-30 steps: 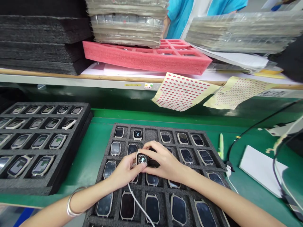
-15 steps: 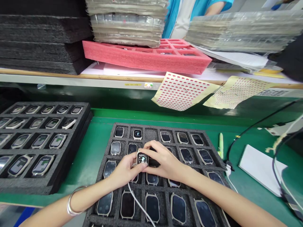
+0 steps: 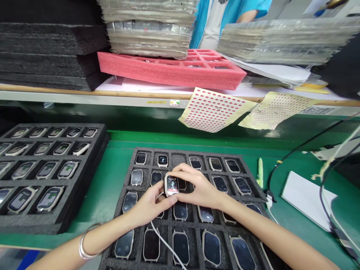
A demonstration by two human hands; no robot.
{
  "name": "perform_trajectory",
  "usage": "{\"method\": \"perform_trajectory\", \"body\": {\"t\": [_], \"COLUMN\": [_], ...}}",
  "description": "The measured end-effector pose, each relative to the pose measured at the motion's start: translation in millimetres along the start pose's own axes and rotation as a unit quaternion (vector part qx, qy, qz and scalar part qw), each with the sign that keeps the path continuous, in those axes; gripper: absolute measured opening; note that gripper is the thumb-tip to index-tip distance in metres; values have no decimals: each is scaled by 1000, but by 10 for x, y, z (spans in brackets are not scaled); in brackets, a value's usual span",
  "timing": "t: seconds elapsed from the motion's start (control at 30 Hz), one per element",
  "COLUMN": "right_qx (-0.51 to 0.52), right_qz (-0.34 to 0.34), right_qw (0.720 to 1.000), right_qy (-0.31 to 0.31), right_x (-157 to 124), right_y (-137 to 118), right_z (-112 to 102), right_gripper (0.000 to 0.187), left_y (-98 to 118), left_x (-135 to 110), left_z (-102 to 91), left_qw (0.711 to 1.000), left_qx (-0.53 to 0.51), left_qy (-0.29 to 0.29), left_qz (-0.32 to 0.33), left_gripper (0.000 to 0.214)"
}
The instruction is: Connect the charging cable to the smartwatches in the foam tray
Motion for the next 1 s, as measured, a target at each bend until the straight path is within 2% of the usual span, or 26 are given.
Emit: {"method": "perform_trajectory", "body": {"t": [0.07, 0.13, 0.2, 0.27, 0.33, 0.5, 0.57, 0.67, 0.8, 0.9, 1.0], "right_qx": [3, -77, -166, -211, -231, -271, -280, -293, -277, -156, -93], "right_qz": [33, 67, 85, 85, 75, 65, 67, 80, 99, 65, 14], "right_qw": [999, 994, 982, 974, 968, 949, 944, 941, 952, 985, 994], "right_qy": [33, 44, 17, -22, -60, -144, -159, -147, -79, -25, -55], "right_x": [53, 101, 125, 113, 72, -39, -52, -43, -24, -16, -18], "right_y": [159, 349, 516, 618, 654, 694, 739, 773, 571, 229, -45], "right_z": [-101, -167, -180, -179, -211, -408, -442, -447, -456, -379, -152], "right_gripper": [36, 33, 34, 39, 42, 29, 35, 39, 39, 42, 41], "left_y": [-10, -33, -54, -58, -49, -55, -55, -28, 12, -11, -51], "left_x": [8, 17, 22, 24, 21, 1, 2, 14, 28, 44, 63], "left_z": [1, 2, 2, 3, 4, 14, 19, 25, 23, 8, -19], "left_qw": [1000, 999, 998, 997, 998, 995, 995, 994, 993, 993, 995], "left_qx": [-24, -47, -63, -69, -66, -38, -35, -39, -46, -47, -51], "left_qy": [-2, -10, -20, -21, -10, 11, 2, -16, -20, -20, -16], "left_qz": [7, 7, -2, -6, -18, -89, -98, -102, -110, -105, -81], "left_gripper": [36, 36, 37, 38, 38, 37, 35, 34, 35, 36, 37]}}
Point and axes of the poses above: each hand's wrist, its own x-axis towards the middle knuckle, its own z-axis out of the palm, y = z × x, the point moved 3 cm from there along x, towards the middle knuckle, and after that the axes turned 11 degrees about -x, right-handed, at the moved point
